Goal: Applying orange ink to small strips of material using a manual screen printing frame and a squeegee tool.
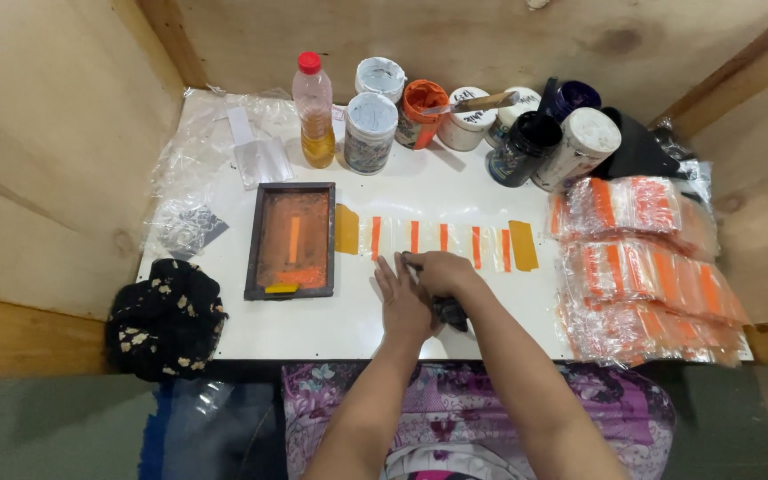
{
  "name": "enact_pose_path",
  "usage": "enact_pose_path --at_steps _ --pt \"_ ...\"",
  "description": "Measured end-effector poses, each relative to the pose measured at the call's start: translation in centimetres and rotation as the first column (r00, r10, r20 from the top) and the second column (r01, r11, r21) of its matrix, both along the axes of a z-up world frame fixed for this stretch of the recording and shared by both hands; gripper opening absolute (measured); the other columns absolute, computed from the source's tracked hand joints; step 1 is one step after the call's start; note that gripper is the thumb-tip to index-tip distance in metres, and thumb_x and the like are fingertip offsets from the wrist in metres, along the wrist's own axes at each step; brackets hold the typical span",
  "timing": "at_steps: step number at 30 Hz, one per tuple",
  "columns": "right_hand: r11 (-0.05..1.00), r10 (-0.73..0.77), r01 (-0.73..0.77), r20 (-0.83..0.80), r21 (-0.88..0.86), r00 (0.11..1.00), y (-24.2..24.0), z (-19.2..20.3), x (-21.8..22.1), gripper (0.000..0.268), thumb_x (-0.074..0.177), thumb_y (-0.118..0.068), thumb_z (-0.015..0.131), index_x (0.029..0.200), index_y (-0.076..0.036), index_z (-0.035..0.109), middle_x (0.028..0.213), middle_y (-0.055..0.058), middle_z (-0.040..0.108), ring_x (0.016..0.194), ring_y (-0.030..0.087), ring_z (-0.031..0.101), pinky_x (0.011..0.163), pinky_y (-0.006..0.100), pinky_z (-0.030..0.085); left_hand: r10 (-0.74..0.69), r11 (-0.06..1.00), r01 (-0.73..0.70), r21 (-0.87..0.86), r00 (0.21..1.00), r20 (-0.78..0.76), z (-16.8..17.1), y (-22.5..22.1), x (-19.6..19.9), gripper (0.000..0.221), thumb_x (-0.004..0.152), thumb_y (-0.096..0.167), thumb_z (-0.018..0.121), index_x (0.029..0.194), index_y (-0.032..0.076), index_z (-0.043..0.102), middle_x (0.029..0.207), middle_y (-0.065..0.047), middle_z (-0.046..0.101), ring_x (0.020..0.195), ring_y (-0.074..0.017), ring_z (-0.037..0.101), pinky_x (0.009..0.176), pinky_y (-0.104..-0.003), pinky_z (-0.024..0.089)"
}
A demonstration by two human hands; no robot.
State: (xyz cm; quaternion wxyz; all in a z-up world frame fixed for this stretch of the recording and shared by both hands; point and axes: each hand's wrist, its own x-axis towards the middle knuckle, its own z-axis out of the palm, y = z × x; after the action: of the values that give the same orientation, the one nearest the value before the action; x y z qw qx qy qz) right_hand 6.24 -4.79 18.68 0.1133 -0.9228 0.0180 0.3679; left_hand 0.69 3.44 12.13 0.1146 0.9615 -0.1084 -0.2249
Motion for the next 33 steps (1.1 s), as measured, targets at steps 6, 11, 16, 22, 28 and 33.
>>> enact_pose_path --at_steps 6,11,16,22,28,33 --pt "0.999 0.029 -0.028 0.034 -0.042 0.999 0.2 -2.2 0.0 0.060 0.097 -0.020 0.043 0.155 -0.036 0.044 0.139 0.014 0.064 0.131 0.035 0.058 0.106 0.048 0.048 -0.001 1.000 0.000 -0.005 1.000 -0.015 0.4 -0.3 -0.1 0.090 0.089 0.040 0.064 0.162 0.015 0.019 0.170 -0.020 -0.003 0.149 -0.0565 -0.019 0.117 -0.056 -0.021" --pt "1.000 0.014 -0.014 0.014 0.021 1.000 0.6 -0.3 0.8 0.064 0.093 -0.015 0.040 0.155 -0.030 0.044 0.141 0.019 0.062 0.133 0.038 0.056 0.108 0.051 0.048 0.018 0.997 -0.019 -0.070 1.000 -0.016 0.1 0.0 -0.2 0.090 0.086 0.046 0.062 0.162 0.019 0.021 0.170 -0.020 -0.002 0.149 -0.0566 -0.017 0.120 -0.057 -0.016" --pt "0.999 -0.022 0.019 0.069 0.049 0.997 -2.7 -8.2 6.2 0.060 0.091 -0.017 0.043 0.150 -0.026 0.052 0.142 0.019 0.061 0.134 0.039 0.056 0.108 0.050 0.048 0.040 0.994 -0.040 -0.104 0.999 -0.008 -1.0 -0.2 0.2 0.079 0.090 0.058 0.043 0.159 0.019 0.032 0.169 -0.022 0.004 0.150 -0.0580 -0.011 0.118 -0.059 -0.018" --pt "0.988 -0.102 0.086 0.125 0.126 0.987 -4.0 -10.3 10.2 0.061 0.090 -0.011 0.041 0.149 -0.014 0.056 0.136 0.027 0.064 0.129 0.045 0.058 0.106 0.052 0.048 0.031 0.993 -0.029 -0.112 0.999 0.019 -1.9 -0.3 0.4 0.080 0.094 0.069 0.033 0.153 0.016 0.044 0.168 -0.025 0.010 0.151 -0.0572 -0.003 0.118 -0.061 -0.012" --pt "0.965 -0.145 0.103 0.164 0.242 0.976 -6.6 -5.1 7.6 0.058 0.094 -0.028 0.053 0.151 -0.020 0.051 0.137 0.026 0.061 0.131 0.047 0.054 0.109 0.054 0.045 0.084 0.982 -0.060 -0.179 0.988 0.133 -2.3 -0.4 -0.1 0.080 0.089 0.068 0.045 0.157 0.026 0.034 0.165 -0.029 0.015 0.149 -0.0600 0.004 0.117 -0.064 -0.010" --pt "0.991 -0.109 0.105 0.054 0.080 0.993 -11.6 -1.7 -0.2 0.052 0.092 -0.029 0.059 0.143 -0.019 0.061 0.133 0.026 0.066 0.129 0.044 0.058 0.112 0.050 0.046 0.052 0.971 0.015 -0.237 0.960 0.275 -2.1 0.0 -0.5 0.070 0.095 0.060 0.051 0.156 0.029 0.038 0.165 -0.025 0.021 0.152 -0.0510 0.010 0.117 -0.064 0.006"
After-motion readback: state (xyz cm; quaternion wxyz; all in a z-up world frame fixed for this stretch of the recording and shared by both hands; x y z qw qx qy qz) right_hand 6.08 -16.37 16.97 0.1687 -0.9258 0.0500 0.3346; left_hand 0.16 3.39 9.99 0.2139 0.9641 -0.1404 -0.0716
